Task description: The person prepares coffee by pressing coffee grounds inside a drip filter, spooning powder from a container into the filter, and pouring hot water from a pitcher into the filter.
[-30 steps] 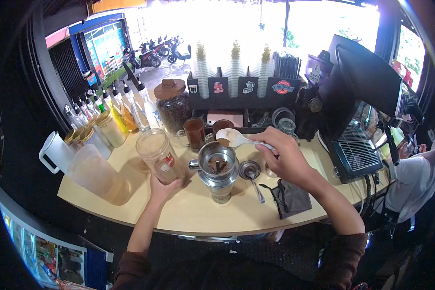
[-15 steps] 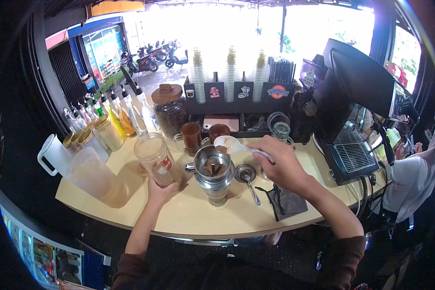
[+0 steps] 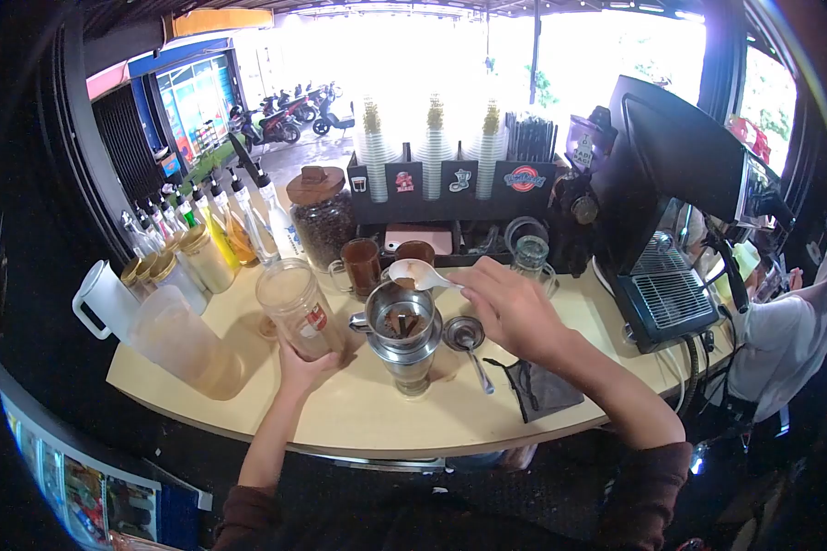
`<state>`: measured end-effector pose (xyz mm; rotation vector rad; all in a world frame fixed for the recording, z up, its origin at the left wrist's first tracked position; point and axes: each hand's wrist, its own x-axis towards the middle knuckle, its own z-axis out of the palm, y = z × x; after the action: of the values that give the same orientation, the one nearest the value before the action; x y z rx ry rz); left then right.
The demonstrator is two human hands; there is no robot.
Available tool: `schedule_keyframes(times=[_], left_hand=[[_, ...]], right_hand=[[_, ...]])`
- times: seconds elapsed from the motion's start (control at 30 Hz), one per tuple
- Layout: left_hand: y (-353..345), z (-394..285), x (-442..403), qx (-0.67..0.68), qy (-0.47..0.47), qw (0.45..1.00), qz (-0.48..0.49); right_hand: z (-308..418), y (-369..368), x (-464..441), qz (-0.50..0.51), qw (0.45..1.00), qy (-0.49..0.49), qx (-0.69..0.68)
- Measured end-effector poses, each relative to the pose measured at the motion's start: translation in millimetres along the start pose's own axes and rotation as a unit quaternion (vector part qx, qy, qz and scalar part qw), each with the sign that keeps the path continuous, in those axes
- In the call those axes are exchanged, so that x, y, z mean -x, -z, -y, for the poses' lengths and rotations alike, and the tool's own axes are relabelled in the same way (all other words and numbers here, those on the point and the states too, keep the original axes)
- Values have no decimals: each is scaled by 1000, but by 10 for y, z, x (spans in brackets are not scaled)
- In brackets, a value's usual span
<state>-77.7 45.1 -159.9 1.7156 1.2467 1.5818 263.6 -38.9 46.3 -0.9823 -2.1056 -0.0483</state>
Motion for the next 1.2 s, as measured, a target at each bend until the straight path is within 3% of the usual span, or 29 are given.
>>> schedule_keyframes(times=[0.3, 0.43, 0.57, 0.7, 0.77, 0.8, 0.9, 1.03, 1.1, 1.17, 1.2], left_hand=[[12, -42, -8, 54, 13, 998, 32], [67, -224, -50, 107, 31, 990, 85], [138, -83, -55, -3, -41, 998, 48], [210, -237, -43, 13, -4, 999, 46], [231, -174, -46, -18, -5, 999, 37], [245, -136, -58, -54, -7, 998, 40], [224, -68, -62, -19, 12, 999, 43], [252, -61, -31, -77, -4, 996, 50], [255, -106, -11, -57, 3, 998, 7], [294, 154, -48, -24, -31, 999, -6], [325, 190, -69, -15, -94, 994, -48]], right_hand=[[184, 91, -254, 59, 998, -30, 18], [333, -72, -658, 47, 998, 31, -16], [462, -399, -1098, 61, 991, 112, 26], [552, -903, -1438, 158, 968, 169, 97], [591, -1079, -1535, 208, 893, 288, 276], [635, -1126, -1556, 217, 875, 292, 320], [662, -1019, -1529, 139, 886, 322, 302], [471, -598, -1267, 117, 947, 224, 198], [263, -362, -1008, 78, 977, 141, 138], [17, -174, -668, 34, 989, 85, 117], [-150, -115, -473, 7, 994, 49, 100]])
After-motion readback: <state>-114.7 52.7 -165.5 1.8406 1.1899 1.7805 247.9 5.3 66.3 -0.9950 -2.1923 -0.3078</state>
